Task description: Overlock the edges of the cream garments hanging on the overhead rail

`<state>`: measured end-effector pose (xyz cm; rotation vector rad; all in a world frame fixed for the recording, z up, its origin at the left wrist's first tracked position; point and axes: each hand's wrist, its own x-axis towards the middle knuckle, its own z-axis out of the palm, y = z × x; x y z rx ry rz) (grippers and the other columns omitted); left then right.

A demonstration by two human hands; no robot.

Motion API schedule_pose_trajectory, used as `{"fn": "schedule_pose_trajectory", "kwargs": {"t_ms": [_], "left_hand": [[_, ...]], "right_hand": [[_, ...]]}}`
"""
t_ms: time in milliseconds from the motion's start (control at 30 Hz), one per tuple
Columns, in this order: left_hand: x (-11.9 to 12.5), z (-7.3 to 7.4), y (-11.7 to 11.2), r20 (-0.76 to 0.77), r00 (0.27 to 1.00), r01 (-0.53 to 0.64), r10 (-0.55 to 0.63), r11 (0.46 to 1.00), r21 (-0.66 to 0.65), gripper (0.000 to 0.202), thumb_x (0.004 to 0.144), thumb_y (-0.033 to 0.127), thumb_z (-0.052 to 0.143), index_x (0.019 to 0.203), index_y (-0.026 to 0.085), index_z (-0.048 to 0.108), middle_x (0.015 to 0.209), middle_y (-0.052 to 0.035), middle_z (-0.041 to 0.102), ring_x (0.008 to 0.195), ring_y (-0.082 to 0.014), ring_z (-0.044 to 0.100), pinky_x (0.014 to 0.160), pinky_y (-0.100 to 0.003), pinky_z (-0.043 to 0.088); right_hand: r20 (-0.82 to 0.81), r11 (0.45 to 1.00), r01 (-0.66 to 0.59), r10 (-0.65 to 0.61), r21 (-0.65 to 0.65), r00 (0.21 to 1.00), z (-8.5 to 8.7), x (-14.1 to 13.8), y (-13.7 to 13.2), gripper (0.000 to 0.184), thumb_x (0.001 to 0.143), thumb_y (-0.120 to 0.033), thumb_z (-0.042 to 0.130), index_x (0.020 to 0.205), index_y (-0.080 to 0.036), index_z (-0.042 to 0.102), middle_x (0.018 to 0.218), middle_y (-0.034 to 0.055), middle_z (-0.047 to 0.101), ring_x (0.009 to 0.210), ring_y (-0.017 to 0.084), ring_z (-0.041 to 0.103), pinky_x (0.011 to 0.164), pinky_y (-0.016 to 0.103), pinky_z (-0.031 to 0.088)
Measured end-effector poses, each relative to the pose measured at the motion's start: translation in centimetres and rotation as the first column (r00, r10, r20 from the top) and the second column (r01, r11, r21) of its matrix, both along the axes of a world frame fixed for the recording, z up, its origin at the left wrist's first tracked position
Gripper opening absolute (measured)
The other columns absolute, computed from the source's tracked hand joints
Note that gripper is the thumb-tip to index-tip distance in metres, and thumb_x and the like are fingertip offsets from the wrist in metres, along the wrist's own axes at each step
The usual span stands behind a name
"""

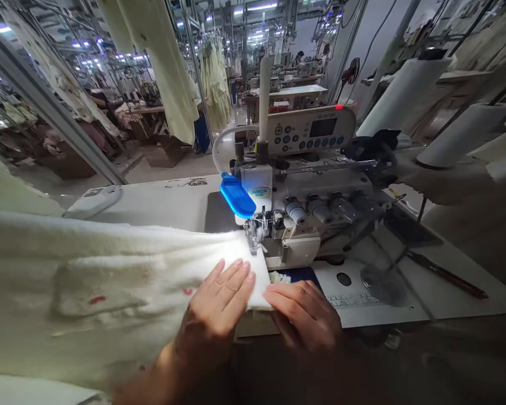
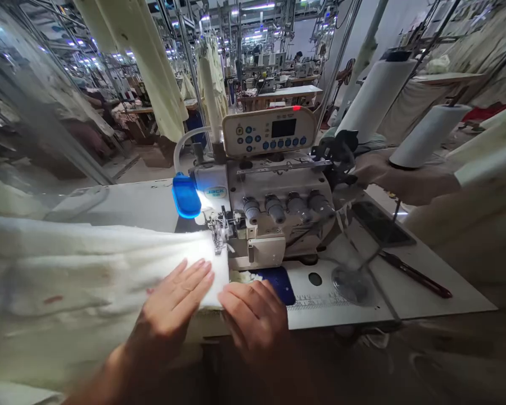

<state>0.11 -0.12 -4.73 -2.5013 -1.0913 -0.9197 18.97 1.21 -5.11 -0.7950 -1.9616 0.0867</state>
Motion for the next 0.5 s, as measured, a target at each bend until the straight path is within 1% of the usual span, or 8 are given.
{"fn": "schedule_pose_trajectory", "kwargs": {"t_ms": [67,167,300,400,500], "left_hand": [[-0.1,0.4,0.4,-0.032,0.999,-0.03,0.029,0.999,-0.02,0.046,0.083,0.0,0.034,0.127,0.003,0.049,0.131,-0.0169,0.053,0.131,-0.0261,0.04,0.108,-0.048,0.038],[-0.2,0.7,1.2,-0.08,0.992,-0.095,0.093,0.995,-0.028,0.046,0.084,-0.001,0.034,0.127,0.006,0.049,0.132,-0.0144,0.054,0.129,-0.0241,0.043,0.107,-0.047,0.04],[-0.7,1.0,2.6,-0.15,0.98,-0.149,0.133,0.984,-0.099,0.05,0.084,0.0,0.031,0.131,0.008,0.046,0.136,-0.0123,0.05,0.13,-0.0242,0.042,0.106,-0.047,0.041],[-1.0,1.3,3.7,-0.174,0.973,-0.181,0.151,0.969,-0.169,0.049,0.087,0.004,0.03,0.133,0.01,0.045,0.139,-0.0107,0.047,0.131,-0.0236,0.041,0.107,-0.045,0.04],[-1.2,2.0,4.8,-0.218,0.964,-0.204,0.155,0.954,-0.222,0.048,0.088,0.009,0.034,0.135,0.009,0.042,0.141,-0.0133,0.044,0.133,-0.0252,0.038,0.11,-0.045,0.036]], "right_hand": [[-0.008,1.0,-0.009,0.009,0.012,1.0,-0.2,-0.1,0.8,0.017,0.088,-0.006,0.053,0.099,-0.016,0.061,0.093,0.0066,0.067,0.075,0.017,0.056,0.069,0.032,0.04],[-0.001,0.999,-0.019,0.019,0.037,1.0,-0.2,-0.1,1.9,0.018,0.088,-0.006,0.052,0.1,-0.015,0.062,0.094,0.0074,0.067,0.078,0.018,0.057,0.069,0.033,0.041],[0.042,0.995,0.03,-0.034,0.09,0.999,-0.3,-0.2,3.4,0.017,0.089,-0.007,0.054,0.101,-0.014,0.064,0.097,0.0075,0.068,0.078,0.019,0.058,0.07,0.033,0.043],[0.103,0.993,0.068,-0.077,0.092,0.992,-0.4,-0.4,4.6,0.018,0.09,-0.009,0.054,0.104,-0.013,0.065,0.1,0.0079,0.067,0.082,0.019,0.059,0.073,0.034,0.045],[0.141,0.99,0.106,-0.119,0.097,0.983,-0.3,-0.5,5.2,0.021,0.091,-0.007,0.05,0.104,-0.013,0.065,0.098,0.0073,0.067,0.084,0.019,0.059,0.076,0.033,0.046]]}}
